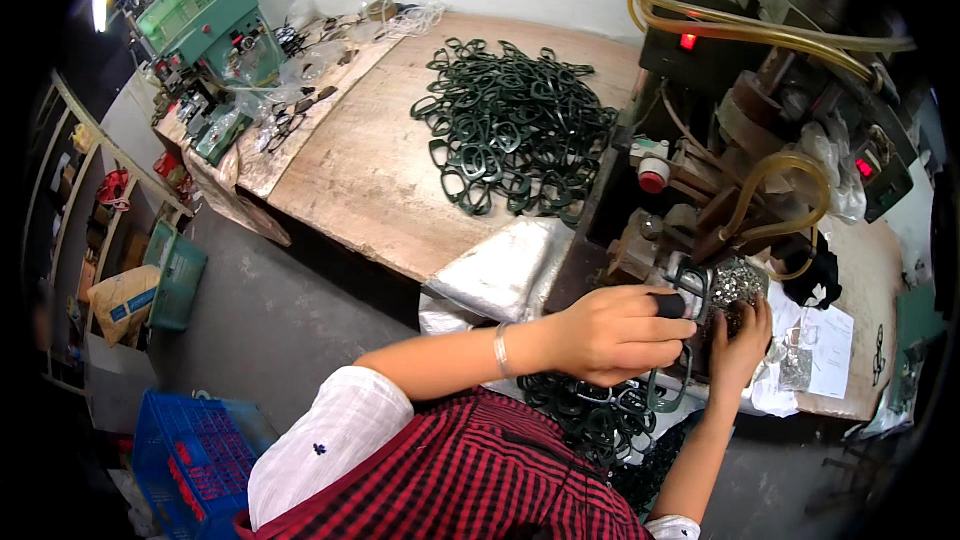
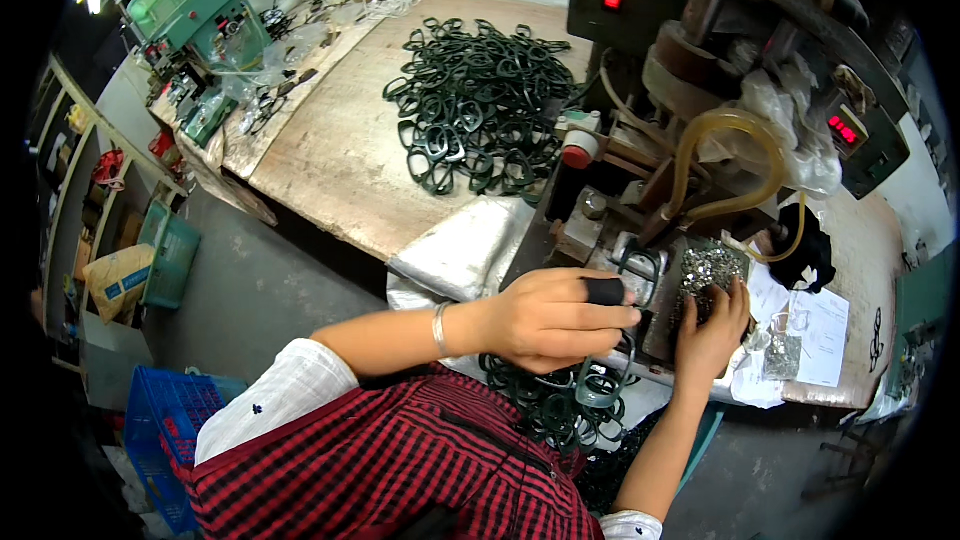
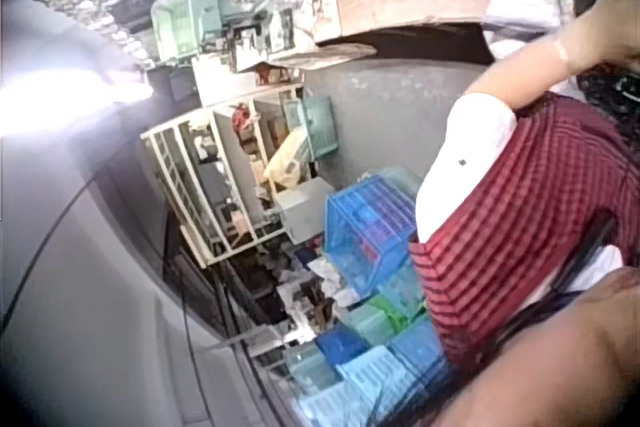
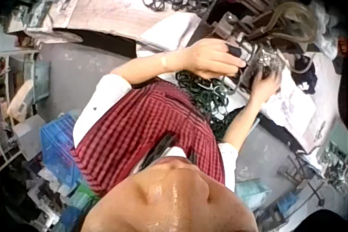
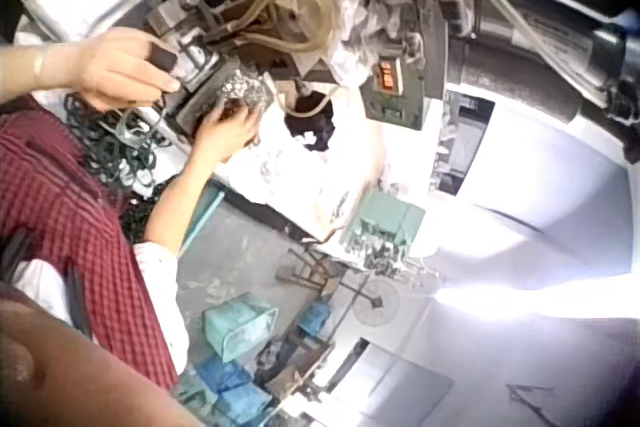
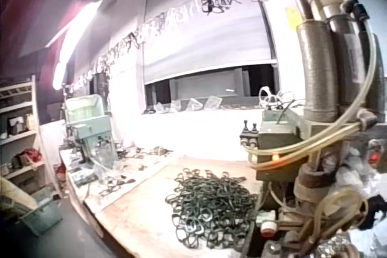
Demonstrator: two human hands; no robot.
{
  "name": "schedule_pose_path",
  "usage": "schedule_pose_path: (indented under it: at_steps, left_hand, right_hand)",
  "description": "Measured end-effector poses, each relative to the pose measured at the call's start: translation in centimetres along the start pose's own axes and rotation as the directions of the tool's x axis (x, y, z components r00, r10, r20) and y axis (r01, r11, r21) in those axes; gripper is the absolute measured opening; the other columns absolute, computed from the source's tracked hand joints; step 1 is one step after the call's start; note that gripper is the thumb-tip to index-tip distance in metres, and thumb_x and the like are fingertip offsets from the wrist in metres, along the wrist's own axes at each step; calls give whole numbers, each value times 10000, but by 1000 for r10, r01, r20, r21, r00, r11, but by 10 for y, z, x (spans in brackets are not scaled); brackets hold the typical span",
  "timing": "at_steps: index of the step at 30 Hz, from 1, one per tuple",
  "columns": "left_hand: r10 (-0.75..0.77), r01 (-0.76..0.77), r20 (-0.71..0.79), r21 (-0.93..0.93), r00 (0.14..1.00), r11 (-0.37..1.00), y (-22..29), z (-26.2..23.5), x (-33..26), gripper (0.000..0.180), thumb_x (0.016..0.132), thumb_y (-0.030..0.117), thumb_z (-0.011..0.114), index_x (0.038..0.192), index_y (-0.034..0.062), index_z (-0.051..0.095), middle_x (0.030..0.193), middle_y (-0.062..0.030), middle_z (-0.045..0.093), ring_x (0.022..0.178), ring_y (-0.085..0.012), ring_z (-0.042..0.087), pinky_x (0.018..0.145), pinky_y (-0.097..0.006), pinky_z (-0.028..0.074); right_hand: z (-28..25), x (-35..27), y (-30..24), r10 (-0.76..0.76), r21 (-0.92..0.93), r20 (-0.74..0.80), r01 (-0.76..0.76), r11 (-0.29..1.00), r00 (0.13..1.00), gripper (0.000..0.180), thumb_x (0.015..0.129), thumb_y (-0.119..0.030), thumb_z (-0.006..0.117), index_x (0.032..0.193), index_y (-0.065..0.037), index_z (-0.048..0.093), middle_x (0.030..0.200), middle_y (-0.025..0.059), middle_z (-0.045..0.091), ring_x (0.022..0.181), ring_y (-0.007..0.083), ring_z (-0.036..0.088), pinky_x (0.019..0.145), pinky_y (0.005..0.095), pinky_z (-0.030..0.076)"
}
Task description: The person repeatedly picks up green plastic frames and small metal pins, places them into a press machine, and activates the press to join the parts. The finished assemblies are placed into a pile on the table.
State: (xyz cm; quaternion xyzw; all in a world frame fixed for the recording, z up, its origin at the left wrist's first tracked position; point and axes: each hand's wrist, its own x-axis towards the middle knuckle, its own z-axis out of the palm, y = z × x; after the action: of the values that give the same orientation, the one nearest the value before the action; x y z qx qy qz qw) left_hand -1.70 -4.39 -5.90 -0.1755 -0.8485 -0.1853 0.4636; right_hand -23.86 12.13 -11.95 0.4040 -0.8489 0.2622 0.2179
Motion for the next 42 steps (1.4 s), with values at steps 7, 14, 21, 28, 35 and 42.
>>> schedule_pose_path:
  at_steps: [7,14,21,28,35,42]
  left_hand:
    - [-300,602,-569,470,766,646,-48,-93,-48,198,870,80,663,1060,25,662,1033,-113,680,926,-276,632,866,-377,472]
    - [-929,768,7,560,369,309,-170,-204,-185,339,681,-115,529,948,30,679,1128,-176,665,1119,-364,598,931,-409,486]
    - [-886,776,-30,497,463,388,-105,-172,-208,217,700,-25,676,894,49,616,1225,-159,603,1027,-339,556,861,-387,474]
    - [-840,809,-282,-253,463,530,-76,-125,-124,79,995,24,552,1069,-1,547,967,-58,647,823,-112,636,754,-248,511]
    - [-686,358,-391,-636,614,683,-43,-74,2,101,992,27,536,1089,-3,535,1020,-157,656,863,-222,676,789,-361,597]
    - [-575,284,-355,-609,737,740,-31,-76,88,113,960,-33,539,1073,-36,533,1018,-159,642,914,-215,663,761,-370,610]
  right_hand:
    - [-8,-1,-8,-37,43,-151,44,998,988,97,851,-70,660,919,-3,677,1120,135,680,1088,354,592,948,439,457]
    - [1,6,-1,251,429,-67,-199,881,966,136,868,-57,657,984,-12,713,931,115,715,876,252,657,820,346,502]
    - [-33,-22,-2,465,622,-53,-335,707,883,155,878,-11,681,1025,34,699,940,64,700,866,132,624,810,261,486]
    - [-68,20,-62,228,753,100,-223,619,969,148,837,-1,695,982,16,720,928,59,707,906,130,643,867,272,492]
    - [-46,51,-117,230,927,236,-289,239,944,446,819,36,675,1232,69,508,943,88,691,957,127,639,911,255,467]
    - [-59,51,-141,300,917,395,-391,-75,868,505,838,37,663,1304,72,470,994,106,703,995,133,631,953,268,455]
